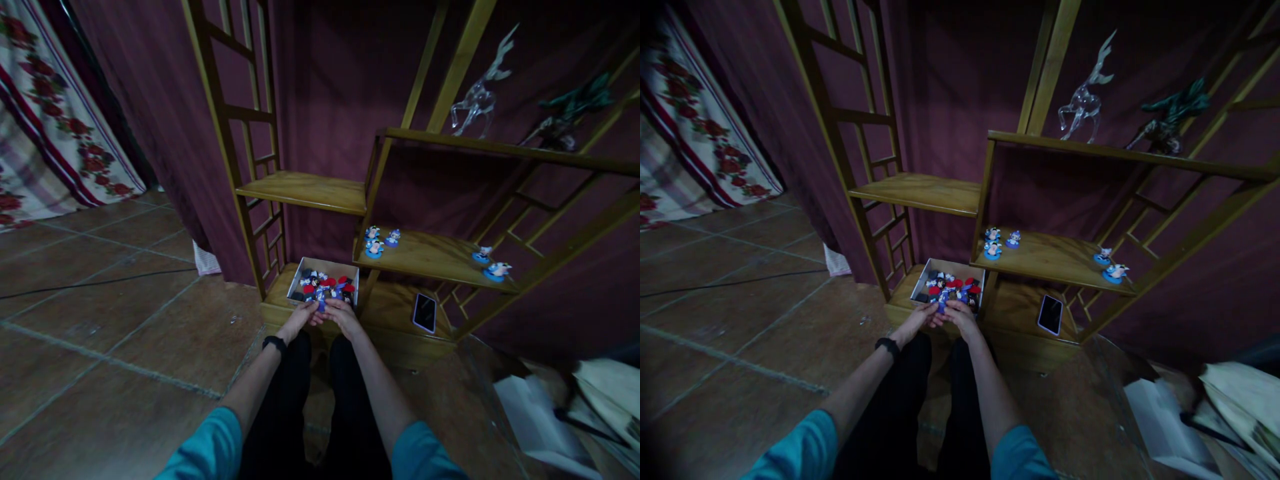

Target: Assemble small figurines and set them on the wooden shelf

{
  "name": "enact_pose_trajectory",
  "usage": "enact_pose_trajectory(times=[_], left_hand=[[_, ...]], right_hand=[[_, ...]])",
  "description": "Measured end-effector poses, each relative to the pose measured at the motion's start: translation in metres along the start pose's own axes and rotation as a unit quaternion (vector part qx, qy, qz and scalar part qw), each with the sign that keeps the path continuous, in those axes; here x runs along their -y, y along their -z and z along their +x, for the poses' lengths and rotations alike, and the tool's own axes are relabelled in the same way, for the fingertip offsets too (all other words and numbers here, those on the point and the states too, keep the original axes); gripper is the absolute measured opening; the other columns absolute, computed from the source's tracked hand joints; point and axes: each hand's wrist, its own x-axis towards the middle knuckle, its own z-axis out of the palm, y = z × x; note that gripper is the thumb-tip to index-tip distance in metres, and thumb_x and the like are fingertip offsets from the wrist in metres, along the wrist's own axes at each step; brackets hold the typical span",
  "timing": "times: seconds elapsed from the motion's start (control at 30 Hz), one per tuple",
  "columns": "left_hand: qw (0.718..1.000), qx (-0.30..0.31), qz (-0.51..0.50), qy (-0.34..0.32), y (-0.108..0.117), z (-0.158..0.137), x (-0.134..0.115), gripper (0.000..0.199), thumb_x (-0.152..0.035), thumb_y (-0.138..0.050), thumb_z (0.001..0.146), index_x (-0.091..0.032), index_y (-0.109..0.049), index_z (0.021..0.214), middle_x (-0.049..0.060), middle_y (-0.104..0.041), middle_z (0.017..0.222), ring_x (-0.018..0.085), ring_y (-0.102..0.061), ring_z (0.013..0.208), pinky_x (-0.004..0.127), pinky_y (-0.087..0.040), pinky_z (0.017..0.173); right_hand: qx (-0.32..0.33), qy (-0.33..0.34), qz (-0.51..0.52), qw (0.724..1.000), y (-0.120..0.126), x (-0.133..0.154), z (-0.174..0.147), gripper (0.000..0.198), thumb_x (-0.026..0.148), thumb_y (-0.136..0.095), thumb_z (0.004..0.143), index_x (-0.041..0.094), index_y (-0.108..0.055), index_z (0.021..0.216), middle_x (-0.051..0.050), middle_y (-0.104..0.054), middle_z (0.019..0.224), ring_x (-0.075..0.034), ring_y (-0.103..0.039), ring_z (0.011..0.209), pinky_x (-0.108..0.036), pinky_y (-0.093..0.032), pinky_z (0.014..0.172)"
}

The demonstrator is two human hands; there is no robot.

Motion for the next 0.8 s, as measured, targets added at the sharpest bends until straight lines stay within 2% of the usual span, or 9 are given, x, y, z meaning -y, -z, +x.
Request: enact_pose_trajectory(times=[0.17, 0.4, 0.8], left_hand=[[1.000, -0.003, 0.012, 0.005, 0.0007, 0.0031, 0.0019, 0.057, -0.064, -0.057, 0.065, -0.010, -0.059, 0.081, 0.010, -0.068, 0.069, 0.015, -0.063, 0.052, 0.021, -0.040, 0.046], [0.999, -0.003, 0.045, 0.011, 0.0009, 0.0045, 0.0046, 0.062, -0.070, -0.051, 0.066, -0.009, -0.061, 0.078, 0.011, -0.068, 0.068, 0.015, -0.063, 0.053, 0.021, -0.039, 0.045], [0.996, -0.014, 0.089, -0.003, -0.0009, 0.0018, 0.0067, 0.050, -0.059, -0.059, 0.068, -0.010, -0.060, 0.080, 0.009, -0.068, 0.070, 0.014, -0.063, 0.055, 0.021, -0.040, 0.048]], right_hand=[[-0.008, 0.005, -0.004, 1.000, 0.0002, -0.0017, 0.0019, 0.038, 0.026, -0.078, 0.055, 0.016, -0.063, 0.089, -0.003, -0.067, 0.082, -0.018, -0.066, 0.074, -0.033, -0.052, 0.073], [-0.020, 0.005, -0.027, 0.999, 0.0008, -0.0020, 0.0029, 0.036, 0.031, -0.076, 0.057, 0.016, -0.064, 0.088, 0.000, -0.064, 0.072, -0.011, -0.060, 0.062, -0.027, -0.051, 0.064], [-0.015, -0.004, -0.036, 0.999, -0.0001, 0.0012, 0.0011, 0.028, 0.029, -0.074, 0.059, 0.015, -0.066, 0.082, -0.001, -0.063, 0.065, -0.011, -0.059, 0.058, -0.027, -0.052, 0.063]])
